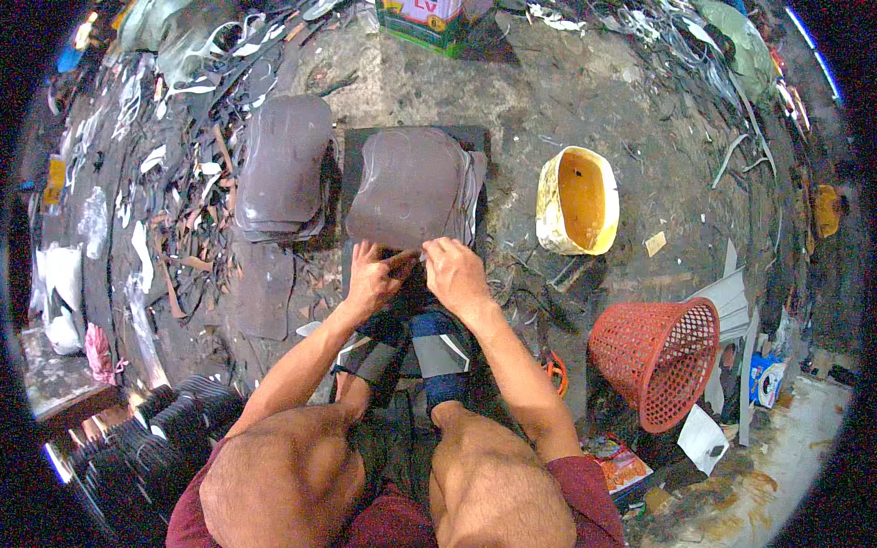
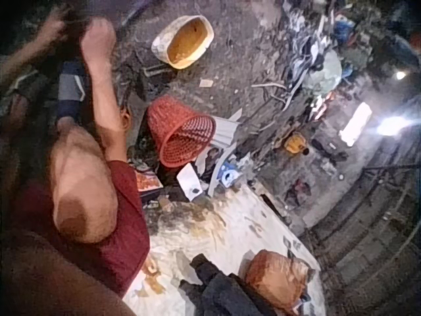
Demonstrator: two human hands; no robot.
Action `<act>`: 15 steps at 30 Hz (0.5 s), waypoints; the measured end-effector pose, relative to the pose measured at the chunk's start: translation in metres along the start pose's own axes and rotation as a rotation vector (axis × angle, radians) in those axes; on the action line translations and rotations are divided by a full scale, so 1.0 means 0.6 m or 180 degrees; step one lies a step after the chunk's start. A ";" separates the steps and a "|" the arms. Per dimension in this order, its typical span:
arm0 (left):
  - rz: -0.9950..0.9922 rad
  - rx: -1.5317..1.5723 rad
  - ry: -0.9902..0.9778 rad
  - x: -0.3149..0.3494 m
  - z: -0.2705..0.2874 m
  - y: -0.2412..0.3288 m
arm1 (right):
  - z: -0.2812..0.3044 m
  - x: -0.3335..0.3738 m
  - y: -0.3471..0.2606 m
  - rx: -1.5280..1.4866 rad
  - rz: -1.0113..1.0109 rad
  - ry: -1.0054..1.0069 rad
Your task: The person sits on the floor and assembles slipper components by hand. They repeatedly pick up white insole pieces and place them onto brown sole pieces, pressing them together and stacking the assembled units.
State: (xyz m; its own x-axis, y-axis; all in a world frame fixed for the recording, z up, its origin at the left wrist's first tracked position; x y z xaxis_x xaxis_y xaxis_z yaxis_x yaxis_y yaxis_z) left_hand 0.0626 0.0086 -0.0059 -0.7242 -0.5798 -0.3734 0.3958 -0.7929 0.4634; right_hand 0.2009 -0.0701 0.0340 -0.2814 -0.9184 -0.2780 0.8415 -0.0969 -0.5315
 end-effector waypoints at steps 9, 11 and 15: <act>0.0270 -0.0193 0.0103 0.037 0.014 0.052 | -0.016 -0.041 0.036 -0.0552 -0.0954 -0.0620; 0.0233 -0.0257 0.0042 0.038 0.019 0.054 | -0.018 -0.025 0.035 -0.0364 -0.0613 -0.0840; 0.0373 0.0033 0.0157 0.043 0.027 0.041 | -0.007 0.024 -0.012 0.0430 0.0394 -0.0170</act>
State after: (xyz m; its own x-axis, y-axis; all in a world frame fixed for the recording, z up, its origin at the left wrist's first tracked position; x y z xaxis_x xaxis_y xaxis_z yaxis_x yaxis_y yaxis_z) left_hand 0.0442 -0.0229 0.0088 -0.6444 -0.6772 -0.3552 0.4700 -0.7172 0.5145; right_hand 0.1889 -0.0813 0.0304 -0.1499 -0.9452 -0.2900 0.9235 -0.0291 -0.3826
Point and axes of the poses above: each hand's wrist, its own x-axis away from the middle knuckle, its own z-axis out of the back of the hand, y = z × x, the point moved 6 cm from there along -x, towards the middle knuckle, and after that the axes turned 4 degrees about y, right-handed, at the moved point
